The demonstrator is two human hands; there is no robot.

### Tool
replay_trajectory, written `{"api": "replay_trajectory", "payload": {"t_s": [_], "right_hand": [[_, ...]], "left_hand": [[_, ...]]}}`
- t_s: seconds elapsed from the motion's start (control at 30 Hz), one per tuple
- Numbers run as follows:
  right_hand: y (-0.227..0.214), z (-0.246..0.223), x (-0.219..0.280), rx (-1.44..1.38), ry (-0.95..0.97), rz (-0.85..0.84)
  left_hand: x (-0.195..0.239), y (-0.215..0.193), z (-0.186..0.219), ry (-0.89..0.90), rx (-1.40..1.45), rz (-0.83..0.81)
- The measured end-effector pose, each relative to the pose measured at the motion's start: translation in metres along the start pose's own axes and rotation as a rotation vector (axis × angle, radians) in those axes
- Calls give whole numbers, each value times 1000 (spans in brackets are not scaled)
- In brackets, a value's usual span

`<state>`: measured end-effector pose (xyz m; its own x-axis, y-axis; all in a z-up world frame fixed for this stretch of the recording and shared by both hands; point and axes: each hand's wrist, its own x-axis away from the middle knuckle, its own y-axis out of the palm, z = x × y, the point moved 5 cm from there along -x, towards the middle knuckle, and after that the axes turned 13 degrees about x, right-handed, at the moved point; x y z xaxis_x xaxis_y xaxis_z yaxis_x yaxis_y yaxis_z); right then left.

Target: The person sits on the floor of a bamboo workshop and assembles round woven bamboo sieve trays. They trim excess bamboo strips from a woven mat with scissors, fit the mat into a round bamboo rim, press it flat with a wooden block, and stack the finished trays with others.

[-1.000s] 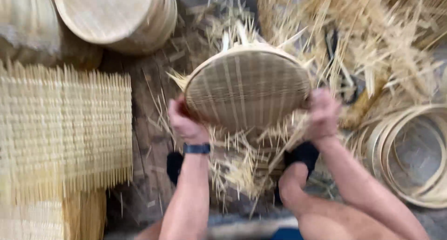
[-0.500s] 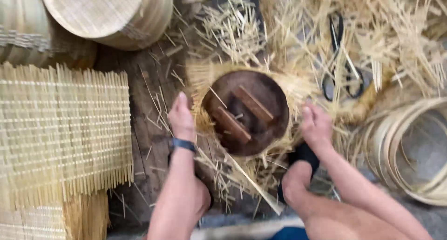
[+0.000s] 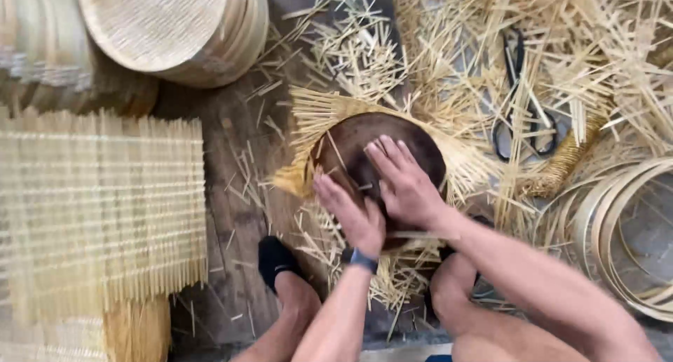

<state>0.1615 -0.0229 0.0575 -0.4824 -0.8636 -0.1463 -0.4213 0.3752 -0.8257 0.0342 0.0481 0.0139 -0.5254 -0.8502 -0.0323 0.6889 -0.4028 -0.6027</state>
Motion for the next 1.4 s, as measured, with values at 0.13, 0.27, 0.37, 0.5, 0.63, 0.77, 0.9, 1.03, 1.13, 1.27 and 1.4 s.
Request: {"api": "replay_trajectory", "payload": {"t_s": [0.13,0.27,0.37,0.5,0.63,0.77,0.9,1.03,1.13,1.27,1.4], "right_hand": [[20,-2,42,-1,123,89],[15,18,37,-93,153,-29],[-18,79,62,-72,438,224],[-6,209,120,205,686,86],[-14,262,137,621,887,-106],[-39,350,142,166,910,-48],[-134,457,165,1762,217,-259],[-128,466,137,1024,657,-187],[-75,407,133,427,851,-108],[-7,299,128,468,849,-74],[8,314,145,201,1116,-24]], "left_hand": [[26,-15,3,112,52,-84],[20,15,-40,139,-35,-135],[8,9,-36,211,10,-186],[-36,-6,0,168,-22,-384],[-35,8,47,450,-218,-388],[-1,47,12,-13,149,-609],[8,46,12,91,103,-507],[7,45,14,106,82,-540],[1,47,12,61,86,-528],[3,49,11,-50,146,-539],[2,51,4,34,138,-524]]}}
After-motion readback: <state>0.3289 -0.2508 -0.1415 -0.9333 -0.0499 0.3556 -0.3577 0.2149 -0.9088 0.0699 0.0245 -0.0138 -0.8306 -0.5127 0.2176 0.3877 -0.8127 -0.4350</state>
